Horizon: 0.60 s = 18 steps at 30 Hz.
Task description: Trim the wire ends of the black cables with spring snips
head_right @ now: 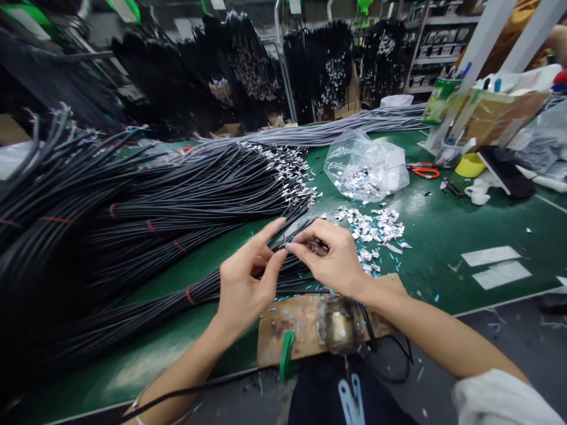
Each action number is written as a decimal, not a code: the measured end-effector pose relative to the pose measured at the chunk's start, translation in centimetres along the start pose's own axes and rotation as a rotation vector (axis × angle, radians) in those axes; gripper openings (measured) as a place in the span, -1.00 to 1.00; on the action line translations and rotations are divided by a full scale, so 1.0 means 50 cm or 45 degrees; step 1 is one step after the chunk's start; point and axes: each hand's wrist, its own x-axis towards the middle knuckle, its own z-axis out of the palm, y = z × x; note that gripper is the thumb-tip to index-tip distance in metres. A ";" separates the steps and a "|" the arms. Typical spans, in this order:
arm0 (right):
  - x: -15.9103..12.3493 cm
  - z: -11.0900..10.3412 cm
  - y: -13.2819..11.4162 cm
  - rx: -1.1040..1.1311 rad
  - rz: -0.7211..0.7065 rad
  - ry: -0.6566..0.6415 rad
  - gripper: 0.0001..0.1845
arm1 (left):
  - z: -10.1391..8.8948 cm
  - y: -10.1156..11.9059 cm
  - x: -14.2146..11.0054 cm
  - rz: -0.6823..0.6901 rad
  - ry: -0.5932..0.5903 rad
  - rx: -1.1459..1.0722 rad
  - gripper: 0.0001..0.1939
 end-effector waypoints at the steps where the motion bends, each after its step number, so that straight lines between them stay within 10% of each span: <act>1: -0.001 -0.001 0.001 -0.040 -0.047 -0.011 -0.85 | -0.001 0.000 0.000 0.081 -0.018 0.087 -0.67; 12: 0.011 -0.005 0.001 0.333 0.240 -0.403 -0.76 | -0.004 -0.010 0.007 0.024 -0.046 -0.014 -0.88; 18: 0.040 -0.043 0.020 0.022 0.103 0.170 -0.86 | -0.003 -0.003 -0.001 -0.089 0.106 -0.157 -0.91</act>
